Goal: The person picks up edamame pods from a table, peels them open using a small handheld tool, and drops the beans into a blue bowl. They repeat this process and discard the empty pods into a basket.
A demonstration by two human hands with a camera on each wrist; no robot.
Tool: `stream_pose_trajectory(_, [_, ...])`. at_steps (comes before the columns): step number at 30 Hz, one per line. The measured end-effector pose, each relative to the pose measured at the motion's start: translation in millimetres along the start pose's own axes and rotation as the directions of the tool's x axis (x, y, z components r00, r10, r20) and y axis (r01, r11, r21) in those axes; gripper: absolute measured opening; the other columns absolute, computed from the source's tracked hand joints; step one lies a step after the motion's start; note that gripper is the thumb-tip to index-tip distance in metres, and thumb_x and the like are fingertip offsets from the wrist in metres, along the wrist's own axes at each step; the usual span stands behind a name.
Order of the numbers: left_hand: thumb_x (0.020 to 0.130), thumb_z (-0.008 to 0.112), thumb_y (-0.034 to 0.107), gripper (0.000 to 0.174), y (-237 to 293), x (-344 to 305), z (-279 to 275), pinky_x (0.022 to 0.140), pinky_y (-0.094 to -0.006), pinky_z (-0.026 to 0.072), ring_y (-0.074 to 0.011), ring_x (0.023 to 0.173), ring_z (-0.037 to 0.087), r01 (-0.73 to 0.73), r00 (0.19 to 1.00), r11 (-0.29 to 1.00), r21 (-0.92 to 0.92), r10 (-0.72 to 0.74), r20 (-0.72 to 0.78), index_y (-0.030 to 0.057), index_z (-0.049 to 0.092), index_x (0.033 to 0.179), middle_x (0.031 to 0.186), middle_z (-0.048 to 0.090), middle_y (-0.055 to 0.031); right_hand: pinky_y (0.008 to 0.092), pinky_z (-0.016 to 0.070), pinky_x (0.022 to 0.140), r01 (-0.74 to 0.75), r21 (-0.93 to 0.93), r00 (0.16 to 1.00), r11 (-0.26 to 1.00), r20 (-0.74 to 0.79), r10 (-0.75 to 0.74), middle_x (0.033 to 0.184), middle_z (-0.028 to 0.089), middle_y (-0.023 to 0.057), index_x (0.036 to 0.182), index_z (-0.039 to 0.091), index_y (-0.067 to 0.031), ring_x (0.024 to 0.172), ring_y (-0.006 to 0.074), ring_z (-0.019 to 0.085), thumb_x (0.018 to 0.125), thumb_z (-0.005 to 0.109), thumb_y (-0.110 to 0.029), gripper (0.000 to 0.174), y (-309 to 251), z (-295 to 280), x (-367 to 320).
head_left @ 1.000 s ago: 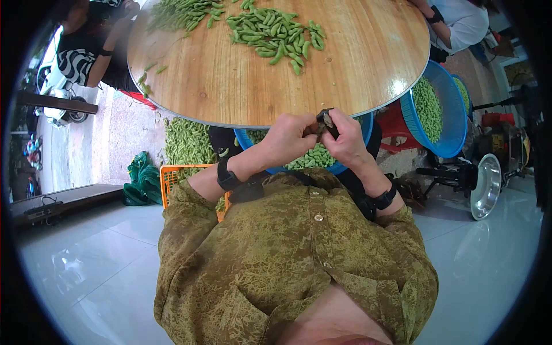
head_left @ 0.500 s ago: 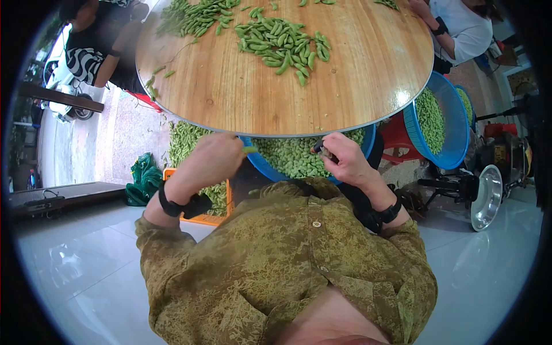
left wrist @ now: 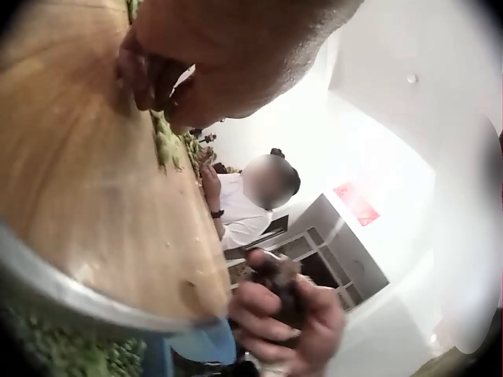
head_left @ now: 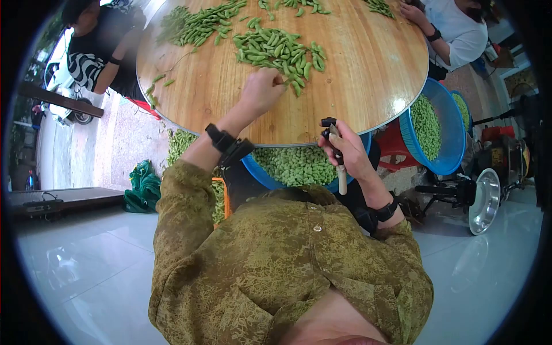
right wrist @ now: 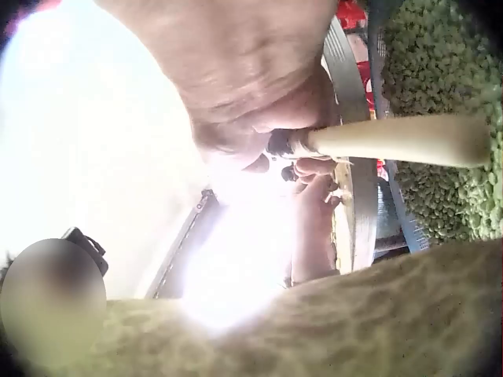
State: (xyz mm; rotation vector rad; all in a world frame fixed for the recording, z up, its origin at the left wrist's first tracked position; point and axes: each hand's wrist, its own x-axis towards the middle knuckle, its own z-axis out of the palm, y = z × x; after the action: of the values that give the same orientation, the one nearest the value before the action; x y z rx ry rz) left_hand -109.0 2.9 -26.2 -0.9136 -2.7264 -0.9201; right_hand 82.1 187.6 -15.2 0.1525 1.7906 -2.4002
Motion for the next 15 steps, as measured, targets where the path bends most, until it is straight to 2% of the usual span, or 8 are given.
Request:
stream_pose_trajectory(1, [0.082,0.066,0.014,0.018,7.5,-3.2,-7.7,0.053,-0.0314,0.0484,-0.0189,0.062,0.062,0.135,0.984,0.964,-0.229,-0.103,0.143,-0.0005,0.060,0.091,0.073,0.063,-0.0099,0.0191,0.0373,0.048,0.002,0.006,1.000,1.000,-0.009,-0.002,0.084,0.056,0.0057,0.117,0.048,0.0001,0.059,0.0058,0.044,0.097,0.045,-0.019,0.028,-0.8,1.2,3.7])
stream_pose_trajectory(2, [0.082,0.066,0.014,0.018,15.8,-7.6,-14.0,0.053,-0.0314,0.0484,-0.0189,0.062,0.062,0.132,0.983,0.965,-0.228,-0.098,0.154,-0.0005,0.060,0.091,0.073,0.063,-0.0099,0.0191,0.0369,0.048,0.006,0.045,1.000,0.999,-0.004,-0.005,0.082,0.055,0.0055,0.116,0.048,-0.0001,0.058,0.0057,0.044,0.097,0.044,-0.019,0.027,-2.0,2.3,7.2])
stream_pose_trajectory(3, [0.082,0.066,0.011,0.015,24.8,-14.0,-20.7,0.051,-0.0278,0.0470,-0.0162,0.061,0.061,0.266,0.950,0.813,-0.517,-0.129,0.286,-0.0003,0.062,0.090,0.072,0.063,-0.0084,0.0192,0.0366,0.047,0.006,0.083,1.000,0.997,0.002,-0.006,0.081,0.055,0.0052,0.114,0.049,-0.0003,0.058,0.0056,0.044,0.097,0.044,-0.019,0.025,-2.1,2.8,10.4])
stream_pose_trajectory(4, [0.081,0.067,0.009,0.012,32.1,-21.3,-25.7,0.048,-0.0241,0.0456,-0.0135,0.060,0.060,0.405,0.902,0.561,-0.722,-0.117,0.415,0.0000,0.065,0.089,0.071,0.064,-0.0069,0.0186,0.0354,0.045,0.005,0.111,1.000,0.994,-0.006,-0.005,0.081,0.055,0.0054,0.111,0.049,-0.0010,0.056,0.0055,0.043,0.098,0.043,-0.020,0.023,0.1,2.1,14.1])
stream_pose_trajectory(5, [0.081,0.067,0.009,0.012,39.2,-28.3,-28.0,0.048,-0.0241,0.0456,-0.0135,0.060,0.060,0.408,0.900,0.561,-0.720,-0.116,0.420,0.0000,0.065,0.089,0.071,0.064,-0.0069,0.0186,0.0354,0.045,0.004,0.115,1.000,0.993,-0.011,-0.003,0.081,0.055,0.0054,0.111,0.049,-0.0010,0.056,0.0055,0.043,0.098,0.043,-0.020,0.023,-1.2,5.4,16.0])
stream_pose_trajectory(7, [0.083,0.066,0.008,0.011,51.6,-41.4,-27.7,0.043,-0.0180,0.0403,-0.0064,0.058,0.057,0.489,0.867,0.387,-0.782,-0.121,0.483,-0.0001,0.066,0.091,0.072,0.063,-0.0034,0.0182,0.0343,0.044,-0.038,0.309,0.999,0.950,0.009,0.038,0.079,0.055,0.0053,0.107,0.049,-0.0017,0.054,0.0055,0.042,0.098,0.044,-0.022,0.022,-6.0,14.5,18.5])
stream_pose_trajectory(8, [0.084,0.066,0.008,0.014,53.0,-46.8,-26.1,0.044,-0.0189,0.0407,-0.0076,0.056,0.057,0.507,0.859,0.330,-0.796,-0.112,0.500,-0.0026,0.065,0.094,0.071,0.063,-0.0040,0.0176,0.0332,0.043,-0.052,0.343,0.998,0.938,0.062,0.032,0.079,0.054,0.0050,0.115,0.049,-0.0022,0.055,0.0058,0.042,0.098,0.046,-0.023,0.027,-4.2,15.5,18.2])
stream_pose_trajectory(15, [0.082,0.068,0.005,0.011,55.0,-57.1,-18.1,0.045,-0.0198,0.0400,-0.0064,0.055,0.053,0.515,0.854,0.287,-0.808,-0.089,0.513,-0.0022,0.064,0.090,0.070,0.060,-0.0019,0.0170,0.0327,0.043,-0.123,0.481,0.982,0.868,0.183,0.038,0.080,0.054,0.0049,0.135,0.041,-0.0050,0.058,0.0065,0.042,0.099,0.046,-0.025,0.042,-5.0,21.1,16.0])
